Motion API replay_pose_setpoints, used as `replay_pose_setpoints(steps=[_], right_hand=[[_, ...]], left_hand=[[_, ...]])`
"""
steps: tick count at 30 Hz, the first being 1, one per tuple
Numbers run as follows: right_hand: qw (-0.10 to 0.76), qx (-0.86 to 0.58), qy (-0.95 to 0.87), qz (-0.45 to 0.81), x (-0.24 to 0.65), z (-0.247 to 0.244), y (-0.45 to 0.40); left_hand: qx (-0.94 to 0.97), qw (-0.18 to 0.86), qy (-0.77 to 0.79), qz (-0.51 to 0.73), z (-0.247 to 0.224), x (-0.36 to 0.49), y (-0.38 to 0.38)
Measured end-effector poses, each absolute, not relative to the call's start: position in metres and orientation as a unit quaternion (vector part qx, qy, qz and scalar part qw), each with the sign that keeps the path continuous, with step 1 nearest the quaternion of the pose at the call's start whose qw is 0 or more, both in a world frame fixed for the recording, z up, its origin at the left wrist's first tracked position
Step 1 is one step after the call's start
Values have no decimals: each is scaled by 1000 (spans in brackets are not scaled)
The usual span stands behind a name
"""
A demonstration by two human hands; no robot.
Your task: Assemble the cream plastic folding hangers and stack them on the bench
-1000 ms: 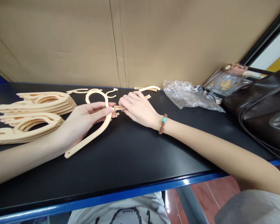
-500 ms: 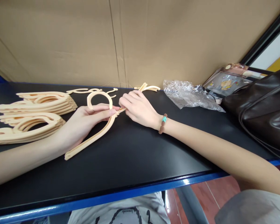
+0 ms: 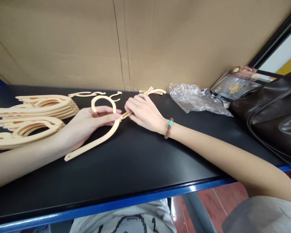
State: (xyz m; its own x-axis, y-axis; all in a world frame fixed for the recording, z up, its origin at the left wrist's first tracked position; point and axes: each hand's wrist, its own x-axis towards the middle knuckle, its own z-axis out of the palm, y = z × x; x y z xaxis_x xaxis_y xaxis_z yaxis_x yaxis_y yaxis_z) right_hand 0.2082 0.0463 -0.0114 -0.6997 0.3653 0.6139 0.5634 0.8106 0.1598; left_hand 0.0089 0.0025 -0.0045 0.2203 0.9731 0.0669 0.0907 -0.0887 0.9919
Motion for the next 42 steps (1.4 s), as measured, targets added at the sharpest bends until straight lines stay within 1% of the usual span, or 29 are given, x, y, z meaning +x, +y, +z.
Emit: replay_pose_setpoints(steps=[5,10,14,21,28,42], right_hand=[[299,-249,-907,-158,208,-13,47],[293,-228,-916,-155,209,-12,46],[281,-214,-920,-168,208,-10,45],[264,-166,-933,-181,208,-8,42],[294,-177,-925,-162,209,-8,41],[283,-160,-931,-166,207,-9,42]], left_hand=[[625,504,446,395,-3,10,2],[623,511,440,398,-1,8,4],[640,510,446,363,0,4,6],[644,551,430,311,3,3,7],[659,519,428,337,7,6,6],[661,492,445,349,4,9,6]])
